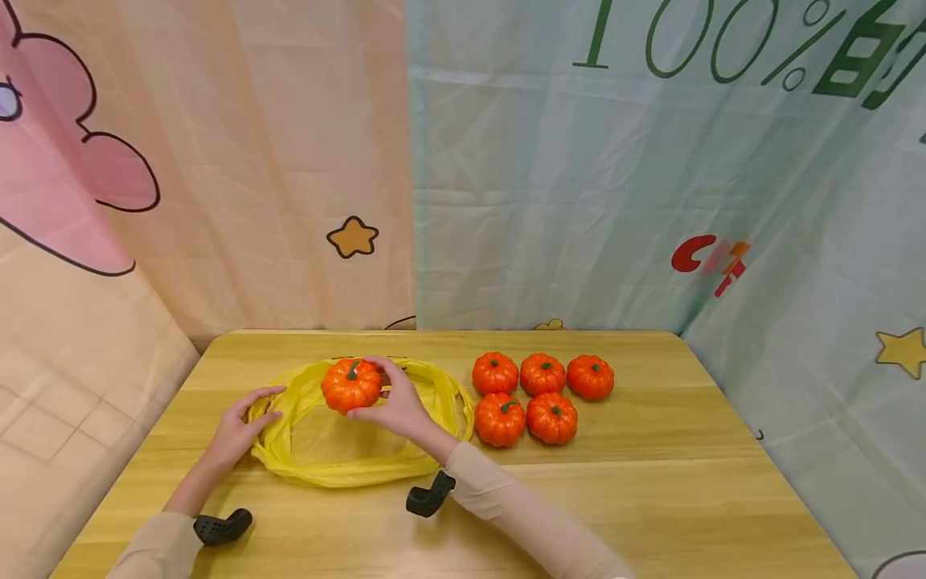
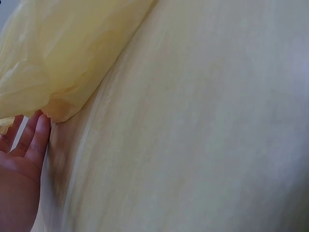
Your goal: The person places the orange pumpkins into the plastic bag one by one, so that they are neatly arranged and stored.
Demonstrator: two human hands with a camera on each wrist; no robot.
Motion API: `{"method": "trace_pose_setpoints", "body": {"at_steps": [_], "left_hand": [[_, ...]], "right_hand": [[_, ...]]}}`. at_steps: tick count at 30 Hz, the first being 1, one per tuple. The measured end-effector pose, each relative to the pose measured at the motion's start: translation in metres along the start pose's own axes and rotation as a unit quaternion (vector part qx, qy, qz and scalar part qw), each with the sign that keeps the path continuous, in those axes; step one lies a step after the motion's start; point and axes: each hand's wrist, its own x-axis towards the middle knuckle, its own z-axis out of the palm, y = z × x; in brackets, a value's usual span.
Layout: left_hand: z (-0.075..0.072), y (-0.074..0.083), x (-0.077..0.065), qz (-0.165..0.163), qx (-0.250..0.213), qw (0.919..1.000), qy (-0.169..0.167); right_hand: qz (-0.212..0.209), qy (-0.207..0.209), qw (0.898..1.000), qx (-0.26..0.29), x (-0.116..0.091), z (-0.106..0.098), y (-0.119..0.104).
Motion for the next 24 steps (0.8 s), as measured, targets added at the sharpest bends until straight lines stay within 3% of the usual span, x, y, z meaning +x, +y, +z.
{"method": "trace_pose_setpoints", "body": {"at_steps": [10, 24], "left_hand": [[0.0, -0.001, 0.003, 0.008, -0.006, 0.9999, -0.004], [0.0, -0.003, 0.003, 0.021, -0.013, 0.9997, -0.008]], "right_hand": [[0.017, -0.019, 1.0, 0.0, 0.017, 0.019, 0.01], [0.038, -0.01, 0.994, -0.107, 0.035, 0.045, 0.019]]}}
